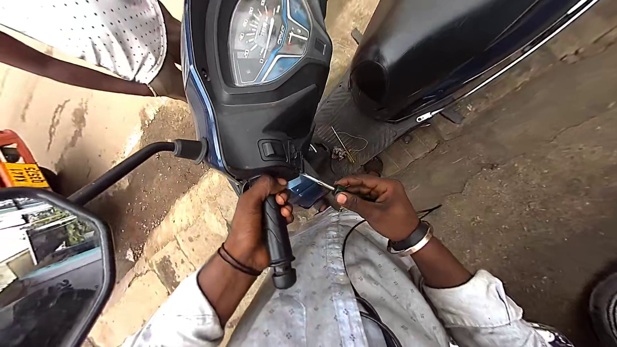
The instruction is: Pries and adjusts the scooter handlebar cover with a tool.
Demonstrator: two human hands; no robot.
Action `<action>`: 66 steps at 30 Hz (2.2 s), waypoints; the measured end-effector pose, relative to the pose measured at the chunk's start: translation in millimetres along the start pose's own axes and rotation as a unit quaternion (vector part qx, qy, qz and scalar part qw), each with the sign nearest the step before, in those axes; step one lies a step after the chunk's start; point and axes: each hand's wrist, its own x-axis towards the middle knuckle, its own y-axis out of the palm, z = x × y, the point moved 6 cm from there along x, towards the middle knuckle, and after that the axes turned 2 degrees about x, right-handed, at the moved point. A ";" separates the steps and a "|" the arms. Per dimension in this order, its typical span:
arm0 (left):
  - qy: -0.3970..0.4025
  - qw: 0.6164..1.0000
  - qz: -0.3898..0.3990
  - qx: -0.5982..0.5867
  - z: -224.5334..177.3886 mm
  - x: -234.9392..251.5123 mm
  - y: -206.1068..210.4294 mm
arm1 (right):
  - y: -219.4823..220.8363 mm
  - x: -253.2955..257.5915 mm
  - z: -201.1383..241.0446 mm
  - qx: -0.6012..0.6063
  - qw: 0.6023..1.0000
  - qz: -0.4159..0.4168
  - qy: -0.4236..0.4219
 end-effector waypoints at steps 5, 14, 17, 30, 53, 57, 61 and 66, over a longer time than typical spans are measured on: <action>0.004 1.000 -0.002 0.006 0.6 1.6 -2.1 | -12.4 23.7 0.6 -0.039 0.998 0.028 -0.035; 0.011 1.000 -0.010 0.002 0.4 1.2 -1.0 | -20.8 38.7 8.2 -0.088 0.991 0.076 -0.058; 0.010 1.000 -0.014 -0.002 0.6 1.4 -1.0 | -17.0 41.6 8.2 -0.096 0.990 0.085 -0.057; 0.033 0.999 0.016 -0.016 0.4 2.4 1.4 | -20.1 42.9 13.0 -0.096 0.991 0.060 -0.074; 0.016 1.000 0.009 -0.016 -0.3 1.1 -1.1 | 2.8 71.9 -52.0 0.112 0.987 0.107 -0.045; 0.021 0.999 0.017 -0.017 0.5 0.9 -1.3 | 29.6 63.4 -81.5 0.260 0.960 0.105 0.006; 0.025 1.000 0.006 -0.009 0.7 -1.6 -2.1 | 37.7 57.8 -81.6 0.267 0.958 0.101 0.024; 0.025 0.999 -0.011 -0.016 1.8 1.2 -2.3 | 52.3 40.7 -88.1 0.331 0.928 0.099 0.138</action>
